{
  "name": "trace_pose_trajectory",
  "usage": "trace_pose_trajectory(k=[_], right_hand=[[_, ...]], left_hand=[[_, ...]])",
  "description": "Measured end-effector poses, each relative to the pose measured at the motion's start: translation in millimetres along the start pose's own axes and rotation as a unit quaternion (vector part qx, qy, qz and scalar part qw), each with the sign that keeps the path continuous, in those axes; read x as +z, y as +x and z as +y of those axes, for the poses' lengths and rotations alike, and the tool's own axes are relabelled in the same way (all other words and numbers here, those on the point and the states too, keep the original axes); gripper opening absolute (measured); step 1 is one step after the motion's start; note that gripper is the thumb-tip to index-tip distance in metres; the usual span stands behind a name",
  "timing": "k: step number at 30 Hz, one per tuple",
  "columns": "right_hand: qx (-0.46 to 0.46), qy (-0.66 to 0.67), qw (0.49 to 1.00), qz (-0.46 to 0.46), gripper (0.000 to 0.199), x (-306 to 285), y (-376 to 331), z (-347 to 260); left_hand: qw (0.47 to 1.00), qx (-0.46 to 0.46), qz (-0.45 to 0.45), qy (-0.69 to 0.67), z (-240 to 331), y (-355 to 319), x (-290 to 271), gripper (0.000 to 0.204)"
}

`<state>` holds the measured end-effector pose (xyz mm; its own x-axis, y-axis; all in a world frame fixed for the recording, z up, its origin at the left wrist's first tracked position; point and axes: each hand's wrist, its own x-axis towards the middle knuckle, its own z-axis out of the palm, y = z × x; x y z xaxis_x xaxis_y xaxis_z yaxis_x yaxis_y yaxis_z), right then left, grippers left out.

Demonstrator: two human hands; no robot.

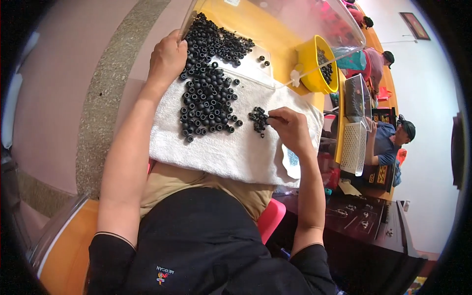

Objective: Sorting small black plastic rings from a towel into a clear container.

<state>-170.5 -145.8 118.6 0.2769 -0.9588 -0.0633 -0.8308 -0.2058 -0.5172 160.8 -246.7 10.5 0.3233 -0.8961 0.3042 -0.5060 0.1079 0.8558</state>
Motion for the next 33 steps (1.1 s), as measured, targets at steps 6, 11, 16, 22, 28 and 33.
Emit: trace_pose_trajectory(k=[6, 11, 16, 22, 28, 33], right_hand=[[-0.03, -0.023, 0.999, 0.005, 0.019, 9.6, -6.5, 7.3], [-0.04, -0.046, 0.998, 0.018, 0.02, 10.9, -9.5, 6.7], [-0.049, -0.034, 0.998, 0.035, 0.018, 11.0, -13.4, 7.0], [-0.007, 0.027, 0.998, 0.064, 0.016, 14.7, -17.7, 24.3], [0.036, 0.18, 0.98, 0.078, 0.018, 11.8, -19.3, 18.4], [0.023, 0.157, 0.986, 0.05, 0.021, 12.0, -23.0, 16.5]], left_hand=[[1.0, 0.02, 0.0, 0.0, -10.0, 3.7, 2.8, 0.026], [1.0, 0.03, 0.001, 0.001, -13.0, 4.5, 3.9, 0.027], [1.0, 0.022, 0.001, -0.002, -12.7, 3.7, 4.3, 0.026], [1.0, 0.013, 0.002, 0.007, -5.6, 2.8, 2.4, 0.026], [1.0, 0.025, 0.0, -0.002, -15.1, 5.9, 4.2, 0.026], [1.0, 0.011, -0.014, -0.008, -12.6, 6.0, 3.7, 0.028]])
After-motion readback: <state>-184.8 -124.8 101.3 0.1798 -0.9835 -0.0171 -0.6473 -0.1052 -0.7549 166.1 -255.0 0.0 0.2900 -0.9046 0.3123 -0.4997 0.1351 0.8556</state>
